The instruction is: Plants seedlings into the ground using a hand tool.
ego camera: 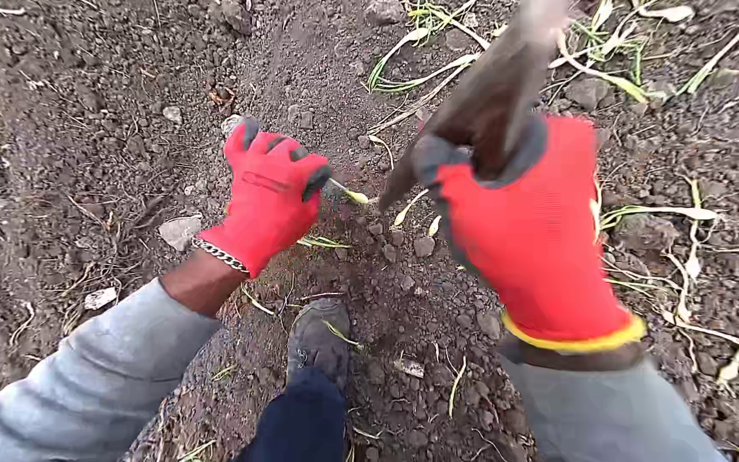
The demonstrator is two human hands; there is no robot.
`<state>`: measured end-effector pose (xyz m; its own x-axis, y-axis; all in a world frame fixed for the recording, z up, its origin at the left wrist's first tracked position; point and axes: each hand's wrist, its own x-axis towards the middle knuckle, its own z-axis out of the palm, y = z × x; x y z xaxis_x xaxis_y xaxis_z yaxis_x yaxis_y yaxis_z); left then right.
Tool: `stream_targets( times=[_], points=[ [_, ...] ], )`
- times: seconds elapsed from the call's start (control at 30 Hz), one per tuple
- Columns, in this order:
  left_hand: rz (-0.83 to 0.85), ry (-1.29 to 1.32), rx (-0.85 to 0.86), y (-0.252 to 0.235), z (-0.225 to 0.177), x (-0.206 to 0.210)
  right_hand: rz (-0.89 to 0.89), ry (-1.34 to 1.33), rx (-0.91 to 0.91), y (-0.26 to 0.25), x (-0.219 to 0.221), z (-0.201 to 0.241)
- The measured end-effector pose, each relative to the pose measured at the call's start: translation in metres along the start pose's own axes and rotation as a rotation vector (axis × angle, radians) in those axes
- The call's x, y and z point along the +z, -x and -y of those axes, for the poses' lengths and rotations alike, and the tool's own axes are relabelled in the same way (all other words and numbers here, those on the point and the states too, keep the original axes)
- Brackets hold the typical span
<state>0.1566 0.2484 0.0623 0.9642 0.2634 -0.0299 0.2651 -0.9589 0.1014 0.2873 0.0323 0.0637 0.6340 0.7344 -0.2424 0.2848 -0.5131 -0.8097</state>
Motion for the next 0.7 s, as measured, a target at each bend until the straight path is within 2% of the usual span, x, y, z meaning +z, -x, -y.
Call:
stream_targets(
  times=[0.03, 0.07, 0.1, 0.13, 0.17, 0.23, 0.27, 0.3, 0.37, 0.43, 0.5, 0.57, 0.6, 0.63, 0.67, 0.7],
  points=[
    [0.172, -0.091, -0.088, -0.010, -0.022, -0.028, 0.039, 0.001, 0.186, -0.009, 0.036, -0.006],
    [0.525, -0.155, -0.203, -0.028, -0.056, -0.057, 0.057, -0.027, 0.280, -0.006, 0.072, -0.026],
    [0.584, -0.178, -0.130, -0.029, -0.068, -0.046, 0.065, -0.055, 0.332, 0.008, 0.093, -0.043],
    [0.472, -0.177, 0.045, -0.019, -0.063, -0.006, 0.043, -0.074, 0.345, 0.027, 0.094, -0.051],
    [0.428, -0.128, 0.181, -0.011, -0.059, 0.035, -0.002, -0.106, 0.324, 0.047, 0.080, -0.051],
    [0.519, -0.033, 0.289, 0.019, -0.063, 0.086, -0.129, -0.184, 0.300, 0.099, 0.044, -0.042],
    [0.510, -0.010, 0.291, 0.028, -0.069, 0.090, -0.186, -0.200, 0.261, 0.123, 0.027, -0.043],
    [0.428, -0.004, 0.260, 0.024, -0.073, 0.083, -0.217, -0.171, 0.238, 0.140, 0.017, -0.051],
    [0.286, -0.019, 0.153, 0.003, -0.078, 0.064, -0.165, -0.090, 0.348, 0.165, 0.023, -0.076],
    [0.325, -0.040, 0.032, -0.035, -0.088, 0.066, -0.026, -0.100, 0.530, 0.160, 0.034, -0.100],
    [0.461, 0.025, -0.028, -0.071, -0.103, 0.090, -0.011, -0.105, 0.583, 0.142, 0.011, -0.091],
    [0.489, 0.114, -0.020, -0.079, -0.102, 0.101, -0.113, -0.102, 0.454, 0.135, -0.033, -0.057],
    [0.472, 0.172, -0.036, -0.065, -0.098, 0.096, -0.153, -0.121, 0.344, 0.140, -0.056, -0.041],
    [0.428, 0.244, -0.061, -0.051, -0.092, 0.088, -0.224, -0.113, 0.175, 0.142, -0.073, -0.039],
    [0.367, 0.326, -0.096, -0.048, -0.081, 0.079, -0.372, -0.015, -0.051, 0.141, -0.072, -0.057],
    [0.321, 0.412, -0.157, -0.044, -0.070, 0.068, -0.651, 0.087, -0.354, 0.129, -0.052, -0.091]
  ],
)
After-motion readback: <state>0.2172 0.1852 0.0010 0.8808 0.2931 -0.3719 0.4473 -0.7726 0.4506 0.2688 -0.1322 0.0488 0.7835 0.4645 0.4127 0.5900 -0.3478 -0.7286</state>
